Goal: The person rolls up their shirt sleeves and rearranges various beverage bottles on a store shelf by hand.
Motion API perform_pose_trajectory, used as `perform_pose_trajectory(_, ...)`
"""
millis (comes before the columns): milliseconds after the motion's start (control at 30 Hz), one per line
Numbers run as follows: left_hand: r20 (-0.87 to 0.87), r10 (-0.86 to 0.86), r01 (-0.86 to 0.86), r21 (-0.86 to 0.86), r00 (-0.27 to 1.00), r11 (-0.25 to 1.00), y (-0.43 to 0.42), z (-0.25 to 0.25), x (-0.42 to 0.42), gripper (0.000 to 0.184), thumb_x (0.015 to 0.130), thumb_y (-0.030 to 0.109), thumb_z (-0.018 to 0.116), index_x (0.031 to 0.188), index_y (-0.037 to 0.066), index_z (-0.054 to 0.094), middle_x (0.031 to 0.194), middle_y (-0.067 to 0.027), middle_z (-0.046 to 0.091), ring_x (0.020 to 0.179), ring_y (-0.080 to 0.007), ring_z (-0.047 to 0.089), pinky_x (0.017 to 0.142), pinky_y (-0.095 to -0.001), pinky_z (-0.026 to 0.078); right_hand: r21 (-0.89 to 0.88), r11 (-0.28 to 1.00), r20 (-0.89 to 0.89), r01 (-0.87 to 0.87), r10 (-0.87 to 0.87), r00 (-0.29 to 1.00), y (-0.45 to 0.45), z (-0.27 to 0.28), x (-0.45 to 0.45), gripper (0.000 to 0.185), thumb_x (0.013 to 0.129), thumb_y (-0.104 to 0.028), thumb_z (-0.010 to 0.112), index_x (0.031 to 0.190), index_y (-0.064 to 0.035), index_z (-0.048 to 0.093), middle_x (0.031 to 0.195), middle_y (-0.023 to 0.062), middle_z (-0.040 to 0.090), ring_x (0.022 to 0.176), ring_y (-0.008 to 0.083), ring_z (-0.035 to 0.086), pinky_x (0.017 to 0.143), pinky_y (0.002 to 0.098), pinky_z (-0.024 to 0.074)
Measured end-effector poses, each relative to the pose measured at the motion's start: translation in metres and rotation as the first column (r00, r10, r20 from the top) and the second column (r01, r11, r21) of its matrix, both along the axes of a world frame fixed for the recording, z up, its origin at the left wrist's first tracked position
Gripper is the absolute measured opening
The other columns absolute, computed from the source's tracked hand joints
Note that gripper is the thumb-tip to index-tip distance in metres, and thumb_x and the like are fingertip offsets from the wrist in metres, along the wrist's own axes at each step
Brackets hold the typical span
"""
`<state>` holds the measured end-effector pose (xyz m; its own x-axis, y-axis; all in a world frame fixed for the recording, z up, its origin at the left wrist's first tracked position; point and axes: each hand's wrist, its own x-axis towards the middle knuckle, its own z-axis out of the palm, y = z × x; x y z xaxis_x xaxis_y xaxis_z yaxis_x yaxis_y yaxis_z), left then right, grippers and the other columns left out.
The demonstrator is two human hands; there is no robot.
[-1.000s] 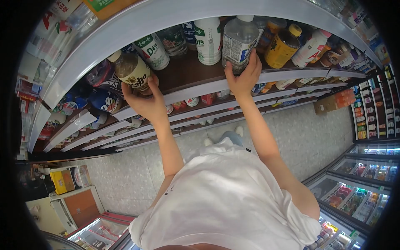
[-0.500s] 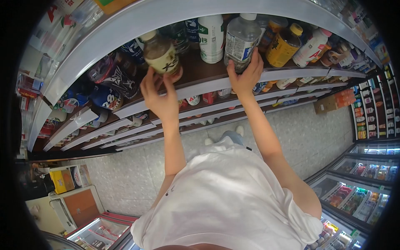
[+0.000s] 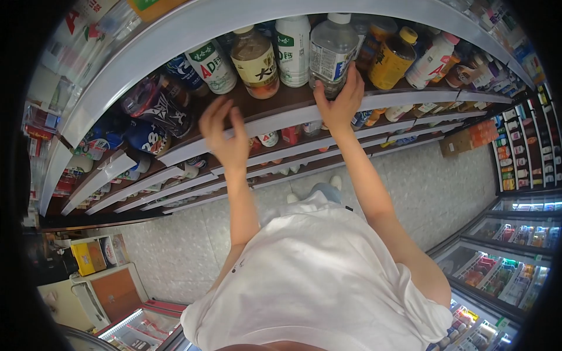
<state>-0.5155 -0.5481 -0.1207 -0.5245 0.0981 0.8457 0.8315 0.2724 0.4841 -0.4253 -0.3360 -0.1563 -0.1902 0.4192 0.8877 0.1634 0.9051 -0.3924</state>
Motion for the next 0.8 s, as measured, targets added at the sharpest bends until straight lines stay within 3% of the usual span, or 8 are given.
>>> perform_pose_trajectory(200,-0.002,0.554,-0.547,0.146,0.833,0.824,-0.043,0.011,-0.019,0.029,0.084,0.011,0.068,0.109,0.000,0.058,0.121,-0.0179,0.052,0.117,-0.0325,0.047,0.100,-0.0438,0.037,0.032,0.999,0.002,0.018,-0.019,1.000,0.000,0.001,0.000,0.080,0.075,-0.026,0.075,0.136,0.0057,0.035,0.123,0.0269,0.049,0.108,0.0424,0.049,0.091,0.0494,0.0404)
perform_pose_trajectory(267,0.060,0.528,-0.531,0.099,0.847,0.841,-0.046,0.006,-0.027,0.044,0.085,0.017,0.069,0.120,-0.003,0.050,0.127,-0.0217,0.045,0.118,-0.0363,0.044,0.101,-0.0453,0.036,0.014,1.000,-0.002,0.008,-0.008,1.000,0.000,-0.001,0.000,0.080,0.075,-0.026,0.075,0.137,0.0058,0.035,0.123,0.0269,0.049,0.108,0.0424,0.049,0.091,0.0493,0.0404)
perform_pose_trajectory(333,0.230,0.269,-0.327,0.273,0.935,0.905,-0.041,0.004,-0.035,0.057,0.085,0.024,0.070,0.126,-0.006,0.045,0.124,-0.0240,0.044,0.115,-0.0386,0.045,0.100,-0.0447,0.038,-0.002,1.000,-0.007,-0.002,0.002,1.000,0.000,-0.001,-0.001,0.080,0.075,-0.026,0.075,0.137,0.0059,0.035,0.123,0.0269,0.049,0.108,0.0423,0.049,0.091,0.0493,0.0404)
perform_pose_trajectory(367,0.230,0.271,-0.329,0.272,0.935,0.904,-0.041,0.005,-0.037,0.057,0.085,0.024,0.070,0.126,-0.006,0.045,0.124,-0.0240,0.044,0.115,-0.0386,0.045,0.100,-0.0447,0.038,-0.005,1.000,-0.005,-0.003,0.003,1.000,0.000,-0.001,-0.001,0.080,0.075,-0.026,0.075,0.137,0.0059,0.035,0.123,0.0268,0.049,0.108,0.0423,0.050,0.091,0.0493,0.0404)
perform_pose_trajectory(433,0.000,0.578,-0.578,-0.024,0.816,0.816,-0.042,0.008,-0.041,0.069,0.083,0.029,0.073,0.131,-0.008,0.040,0.118,-0.0244,0.044,0.111,-0.0388,0.046,0.094,-0.0445,0.041,-0.007,1.000,-0.003,-0.002,0.002,1.000,0.001,-0.002,-0.001,0.080,0.075,-0.026,0.074,0.137,0.0059,0.035,0.123,0.0268,0.049,0.107,0.0422,0.050,0.091,0.0492,0.0404)
perform_pose_trajectory(633,0.177,0.557,-0.546,-0.109,0.812,0.831,-0.042,0.021,-0.044,0.075,0.080,0.036,0.076,0.128,-0.010,0.041,0.114,-0.0246,0.044,0.105,-0.0386,0.047,0.088,-0.0470,0.043,0.010,1.000,-0.006,-0.021,0.021,1.000,0.001,-0.001,0.000,0.080,0.075,-0.026,0.074,0.137,0.0057,0.035,0.124,0.0269,0.049,0.107,0.0420,0.050,0.091,0.0489,0.0404)
perform_pose_trajectory(733,0.025,0.587,-0.584,-0.079,0.809,0.808,-0.040,0.014,-0.048,0.070,0.080,0.035,0.077,0.124,-0.009,0.044,0.113,-0.0252,0.048,0.103,-0.0386,0.052,0.085,-0.0451,0.045,0.018,1.000,-0.017,-0.017,0.017,1.000,0.002,-0.002,-0.001,0.079,0.076,-0.026,0.074,0.137,0.0057,0.035,0.123,0.0269,0.049,0.108,0.0420,0.050,0.091,0.0489,0.0403)
perform_pose_trajectory(800,0.078,0.523,-0.525,0.002,0.849,0.851,-0.026,0.008,-0.046,0.067,0.079,0.032,0.077,0.122,-0.008,0.044,0.112,-0.0247,0.051,0.100,-0.0377,0.055,0.084,-0.0435,0.047,0.009,1.000,-0.012,-0.020,0.020,1.000,0.002,-0.003,-0.001,0.079,0.076,-0.026,0.074,0.137,0.0057,0.035,0.124,0.0269,0.049,0.108,0.0421,0.049,0.091,0.0491,0.0403)
